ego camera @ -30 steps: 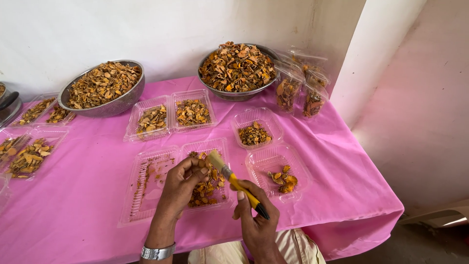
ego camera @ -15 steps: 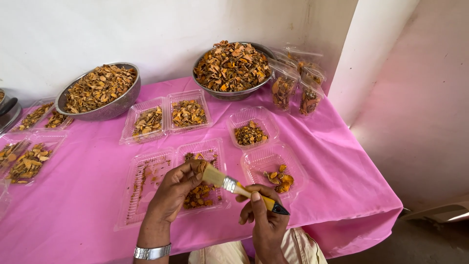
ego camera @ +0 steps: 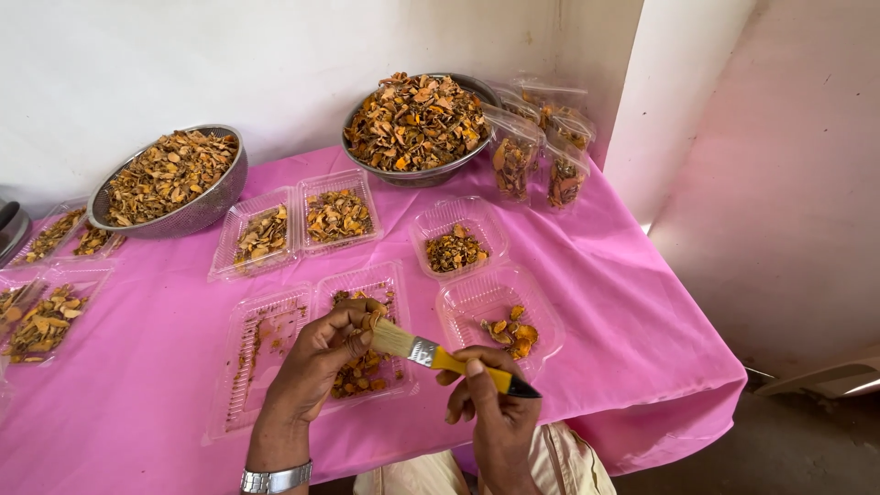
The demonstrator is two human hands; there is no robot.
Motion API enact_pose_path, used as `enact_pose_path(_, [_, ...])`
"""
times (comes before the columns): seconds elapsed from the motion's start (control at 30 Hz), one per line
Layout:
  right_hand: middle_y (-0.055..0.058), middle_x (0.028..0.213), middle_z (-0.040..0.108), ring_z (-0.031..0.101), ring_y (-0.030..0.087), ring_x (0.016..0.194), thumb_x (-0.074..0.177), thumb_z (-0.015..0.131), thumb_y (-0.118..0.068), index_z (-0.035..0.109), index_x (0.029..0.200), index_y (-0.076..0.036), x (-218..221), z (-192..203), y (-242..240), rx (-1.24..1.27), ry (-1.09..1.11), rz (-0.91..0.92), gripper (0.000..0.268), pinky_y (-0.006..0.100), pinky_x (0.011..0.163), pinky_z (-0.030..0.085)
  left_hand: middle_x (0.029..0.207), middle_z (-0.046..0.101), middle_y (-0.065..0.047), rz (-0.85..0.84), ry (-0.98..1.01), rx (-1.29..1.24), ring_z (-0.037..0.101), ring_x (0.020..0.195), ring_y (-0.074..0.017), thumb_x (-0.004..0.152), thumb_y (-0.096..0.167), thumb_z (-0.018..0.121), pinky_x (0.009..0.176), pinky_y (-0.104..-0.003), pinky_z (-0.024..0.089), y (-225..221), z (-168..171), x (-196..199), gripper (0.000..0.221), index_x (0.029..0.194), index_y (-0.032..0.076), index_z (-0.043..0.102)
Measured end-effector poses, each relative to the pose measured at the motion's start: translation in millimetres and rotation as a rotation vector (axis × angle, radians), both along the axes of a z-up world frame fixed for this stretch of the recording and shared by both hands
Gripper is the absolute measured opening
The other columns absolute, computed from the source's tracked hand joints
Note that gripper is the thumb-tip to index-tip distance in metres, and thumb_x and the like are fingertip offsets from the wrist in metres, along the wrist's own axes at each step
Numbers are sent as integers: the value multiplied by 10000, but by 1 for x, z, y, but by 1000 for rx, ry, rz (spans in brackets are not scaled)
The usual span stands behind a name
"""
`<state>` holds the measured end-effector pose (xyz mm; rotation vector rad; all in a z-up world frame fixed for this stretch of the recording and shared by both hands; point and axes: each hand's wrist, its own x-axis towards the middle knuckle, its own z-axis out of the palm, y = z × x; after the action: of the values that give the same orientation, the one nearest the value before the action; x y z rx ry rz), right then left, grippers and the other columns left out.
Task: Sorting and packaging dried herbal material into plastic containers using hands and a brush
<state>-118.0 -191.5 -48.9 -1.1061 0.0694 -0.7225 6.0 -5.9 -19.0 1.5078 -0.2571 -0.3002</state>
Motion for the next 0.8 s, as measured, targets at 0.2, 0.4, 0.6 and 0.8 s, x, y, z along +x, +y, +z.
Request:
enact_pose_path(0.2, [142,609,746,634,128,458,988,591,-220,726,1032,-19,-3,0,-4,-42,42,11,247,227,394,396,1315,664,-113,-20,14,17,621,1216,-243,842,-21,723,889,-357,626,-10,9,-3,180,1021,-31,733])
enact_pose_path(0.4, [195,758,745,535,140,375,1007,545,-168,689,1015,-5,-21,8,-39,29,22,-302,217,245,346,378,1110,704,4,4,-423,530,651,1119,-159,849,344,754,1031,-308,551,-68,32,-25,186,861,160,731])
enact_pose_path(0.6, [256,808,713,523,184,371,1031,557,-208,656,1059,12,-44,11,-59,26,-58,-387,243,236,368,364,1256,631,-38,-48,-654,808,488,1294,-226,914,189,723,1112,-449,382,-127,20,-32,108,957,124,798])
enact_pose_path(0.8, [189,810,736,517,145,384,1019,538,-166,660,1041,-11,-47,17,-50,-52,58,-427,199,239,413,313,1104,757,24,144,-1131,608,662,1059,-215,892,282,680,960,-458,406,-78,-10,11,155,902,183,799])
